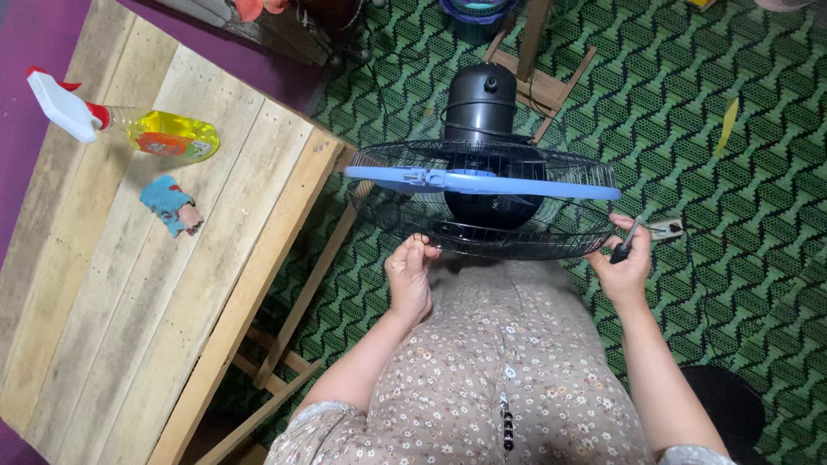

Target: The person assembles a standing fan by attaching the front and rear wire cages to the fan head. They use a screwdriver to tighten the screws securing the cages in place.

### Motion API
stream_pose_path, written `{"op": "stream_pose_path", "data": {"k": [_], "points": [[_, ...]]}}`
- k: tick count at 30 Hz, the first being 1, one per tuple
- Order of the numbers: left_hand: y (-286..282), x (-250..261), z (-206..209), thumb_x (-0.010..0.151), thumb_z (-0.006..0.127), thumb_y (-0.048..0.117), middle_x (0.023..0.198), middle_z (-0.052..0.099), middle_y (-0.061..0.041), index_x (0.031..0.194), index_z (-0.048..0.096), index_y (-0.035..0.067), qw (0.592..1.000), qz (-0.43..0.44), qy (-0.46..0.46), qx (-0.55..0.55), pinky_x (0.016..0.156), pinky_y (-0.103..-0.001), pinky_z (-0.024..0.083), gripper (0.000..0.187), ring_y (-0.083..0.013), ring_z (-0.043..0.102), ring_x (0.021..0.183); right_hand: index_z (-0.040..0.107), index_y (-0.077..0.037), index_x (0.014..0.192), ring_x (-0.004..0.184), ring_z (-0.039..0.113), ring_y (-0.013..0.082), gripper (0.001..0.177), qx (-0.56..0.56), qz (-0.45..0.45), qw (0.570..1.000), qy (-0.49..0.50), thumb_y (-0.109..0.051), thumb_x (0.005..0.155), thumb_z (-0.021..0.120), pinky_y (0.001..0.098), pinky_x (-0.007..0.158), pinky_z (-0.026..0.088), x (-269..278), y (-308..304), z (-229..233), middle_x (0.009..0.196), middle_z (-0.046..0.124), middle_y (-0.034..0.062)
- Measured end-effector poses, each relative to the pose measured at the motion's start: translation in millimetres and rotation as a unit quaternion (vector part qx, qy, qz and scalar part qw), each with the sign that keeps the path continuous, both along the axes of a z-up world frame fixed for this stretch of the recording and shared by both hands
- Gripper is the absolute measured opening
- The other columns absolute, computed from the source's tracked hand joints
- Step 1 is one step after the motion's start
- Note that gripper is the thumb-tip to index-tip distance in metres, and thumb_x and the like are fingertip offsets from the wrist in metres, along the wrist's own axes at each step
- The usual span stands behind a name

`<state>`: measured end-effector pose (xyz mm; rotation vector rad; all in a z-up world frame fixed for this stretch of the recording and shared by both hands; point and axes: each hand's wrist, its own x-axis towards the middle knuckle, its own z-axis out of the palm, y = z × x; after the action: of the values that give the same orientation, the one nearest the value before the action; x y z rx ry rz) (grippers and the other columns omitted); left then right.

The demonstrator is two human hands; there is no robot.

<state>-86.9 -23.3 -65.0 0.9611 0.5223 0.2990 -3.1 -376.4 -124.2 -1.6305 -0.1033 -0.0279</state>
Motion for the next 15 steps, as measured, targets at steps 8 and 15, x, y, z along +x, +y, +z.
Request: {"op": "stream_pose_path", "data": {"k": [8,15], "points": [[1.1,3.2,-5.3,0.103,0.067,0.02,0.088,0.073,-0.003,0.109,0.07,0.003,1.0,0.01,0.0,-0.006,0.086,-0.031,0.058,0.019,-0.0121,0.069,0.084,0.043,-0.004,0.141,0.101,0.065,0.014,0.068,-0.011,-0.007,1.0,0.028,0.005,0.085,0.081,0.0255,0.076,0.057,7.4,2.7,-2.5,0.15,0.048,0.0101],[1.5,5.0,-7.7,0.103,0.066,0.02,0.088,0.073,-0.002,0.11,0.07,0.003,1.0,0.014,-0.002,-0.008,0.086,-0.033,0.058,0.019,-0.0121,0.069,0.083,0.044,-0.005,0.141,0.106,0.068,0.0122,0.066,0.008,0.0,0.999,0.031,0.0,0.088,0.082,0.025,0.08,0.06,10.2,3.4,2.4,0.149,0.049,0.0097]]}}
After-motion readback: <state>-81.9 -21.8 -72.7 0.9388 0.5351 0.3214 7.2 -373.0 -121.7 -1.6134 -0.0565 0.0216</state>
